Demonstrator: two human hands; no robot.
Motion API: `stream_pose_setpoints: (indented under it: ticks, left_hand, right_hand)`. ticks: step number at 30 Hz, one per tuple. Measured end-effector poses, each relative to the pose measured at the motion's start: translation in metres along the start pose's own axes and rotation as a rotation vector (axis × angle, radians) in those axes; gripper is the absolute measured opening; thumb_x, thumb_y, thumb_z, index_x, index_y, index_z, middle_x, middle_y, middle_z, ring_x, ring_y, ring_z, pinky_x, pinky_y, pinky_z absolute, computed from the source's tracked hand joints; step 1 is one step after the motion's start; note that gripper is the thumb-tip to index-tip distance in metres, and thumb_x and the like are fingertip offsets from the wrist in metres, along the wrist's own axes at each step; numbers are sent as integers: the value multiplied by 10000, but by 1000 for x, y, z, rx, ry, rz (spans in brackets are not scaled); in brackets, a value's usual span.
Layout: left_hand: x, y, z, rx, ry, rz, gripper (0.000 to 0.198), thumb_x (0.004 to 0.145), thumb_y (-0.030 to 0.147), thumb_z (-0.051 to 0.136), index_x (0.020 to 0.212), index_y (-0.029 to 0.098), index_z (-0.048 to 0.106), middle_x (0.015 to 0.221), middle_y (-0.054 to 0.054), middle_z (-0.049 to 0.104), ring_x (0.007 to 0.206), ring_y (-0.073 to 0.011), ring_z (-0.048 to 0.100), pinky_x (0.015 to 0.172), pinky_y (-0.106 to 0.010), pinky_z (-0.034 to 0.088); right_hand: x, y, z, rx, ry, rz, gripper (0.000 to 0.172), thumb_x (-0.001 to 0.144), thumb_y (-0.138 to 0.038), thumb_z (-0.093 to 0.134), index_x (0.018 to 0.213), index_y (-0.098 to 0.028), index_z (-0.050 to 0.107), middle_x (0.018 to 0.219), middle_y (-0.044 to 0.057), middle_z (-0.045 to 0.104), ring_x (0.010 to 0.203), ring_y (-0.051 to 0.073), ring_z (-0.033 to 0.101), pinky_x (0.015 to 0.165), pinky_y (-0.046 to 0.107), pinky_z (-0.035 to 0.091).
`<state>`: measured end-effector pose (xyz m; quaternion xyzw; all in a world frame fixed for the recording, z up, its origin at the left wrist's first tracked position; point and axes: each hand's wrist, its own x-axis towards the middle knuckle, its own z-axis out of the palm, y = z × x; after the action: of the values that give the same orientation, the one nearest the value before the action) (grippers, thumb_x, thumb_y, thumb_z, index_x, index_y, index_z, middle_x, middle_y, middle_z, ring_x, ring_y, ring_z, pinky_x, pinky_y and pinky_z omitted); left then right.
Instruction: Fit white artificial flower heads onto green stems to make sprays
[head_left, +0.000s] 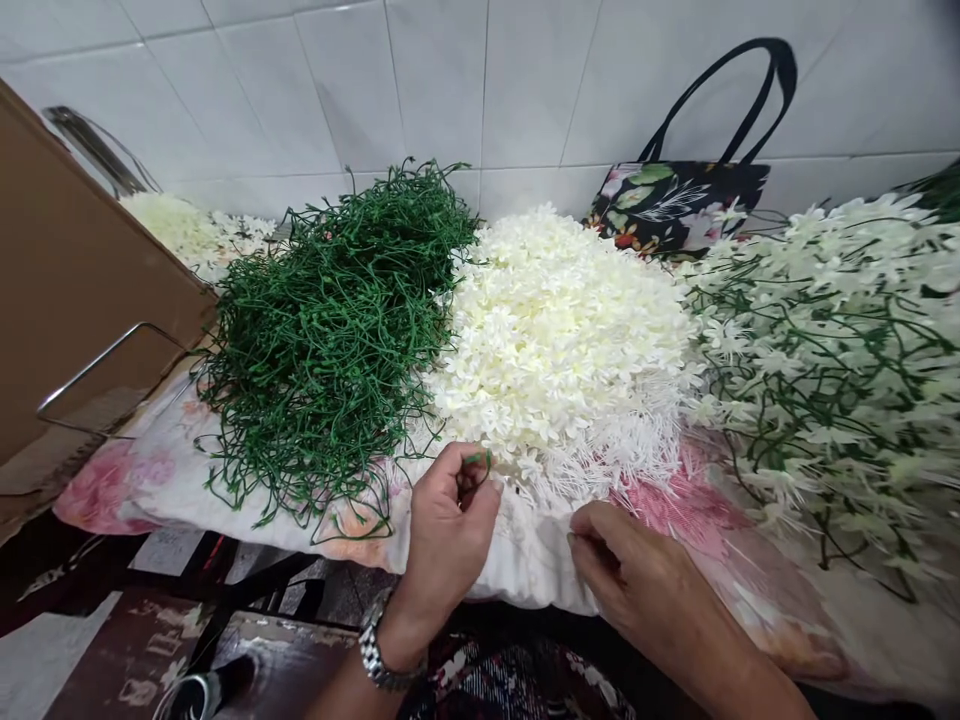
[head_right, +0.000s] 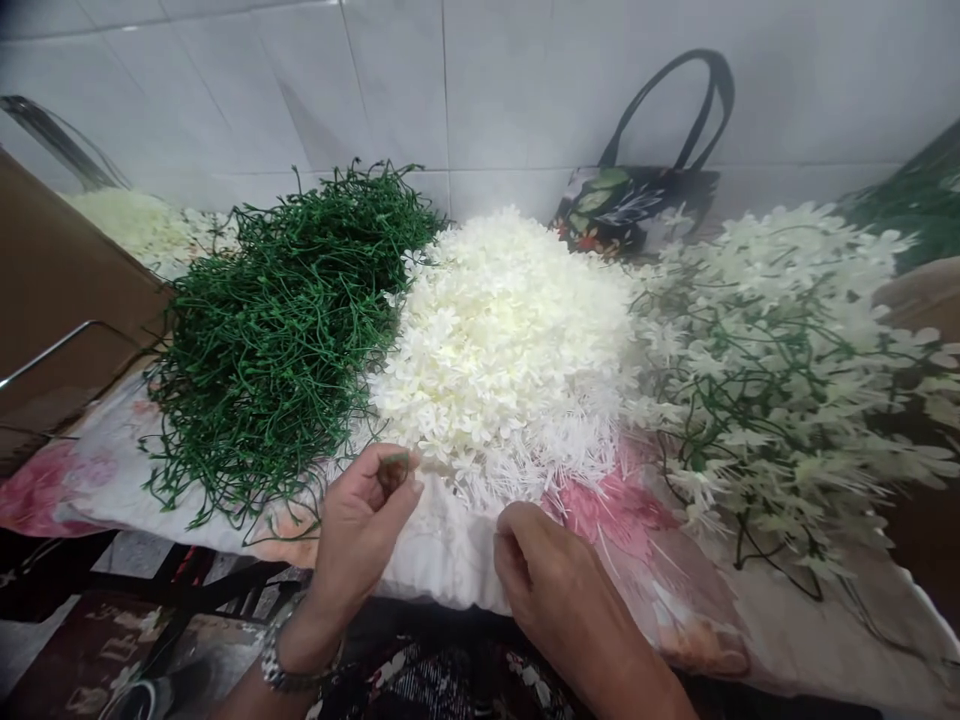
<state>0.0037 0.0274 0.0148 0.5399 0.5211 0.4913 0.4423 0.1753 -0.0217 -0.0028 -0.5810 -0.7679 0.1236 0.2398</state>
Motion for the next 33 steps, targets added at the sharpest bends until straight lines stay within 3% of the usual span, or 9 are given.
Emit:
stream_pose_setpoints:
  ticks: [4,6,10,16,21,26,33]
  left_hand:
    - [12,0,9,419,36,296,134,732,66,504,785,180,549,686,12,501,620,-120,485,567,-226,396]
    - [16,-1,11,573,48,355,137,747,56,491,773,179,543,692,1,517,632,-133,496,589,-248,398]
    - [21,-4,14,752,20,345,110,783,87,491,744,186,521,682,-1,518,631,-147,502,592,-263,382]
    - [22,-7,15,821,6,314,223,774,51,451,611,202,439,618,8,483,576,-144,472,549,-263,329]
    - [21,-2,14,912,-32,258,116,785,92,496,734,191,526,718,-24,566,651,-169,535,558,-265,342]
    - [20,0,19,1091,-81,219,132,814,125,476,746,192,567,752,-31,594,591,-164,537,499,-280,267]
    - [17,4,14,1013,-44,227,178,775,78,458,655,182,540,677,-7,544,559,-132,468,519,-275,254]
  right_hand:
    - [2,0,-4,97,30,15,151,822,-161,395,686,-214,432,511,-52,454,409,85,440,396,191,365]
    - [2,0,-5,123,54,15,147,815,-163,404,680,-212,431,514,-52,449,410,82,438,396,187,368]
    - [3,1,-4,158,69,-7,146,815,-156,404,683,-209,434,524,-50,443,414,82,437,398,186,368]
    - [1,3,-2,194,80,-22,137,818,-147,405,700,-208,441,544,-43,465,430,84,459,416,187,391]
    - [-2,5,-4,218,114,-28,126,822,-150,425,710,-206,439,557,-43,463,442,80,461,423,181,389]
    - [-4,7,-1,243,123,-27,116,828,-150,437,723,-200,447,586,-40,474,462,74,465,447,177,392]
    - [-3,8,-1,267,157,-41,119,823,-137,448,721,-198,449,572,-50,462,453,61,444,441,161,375]
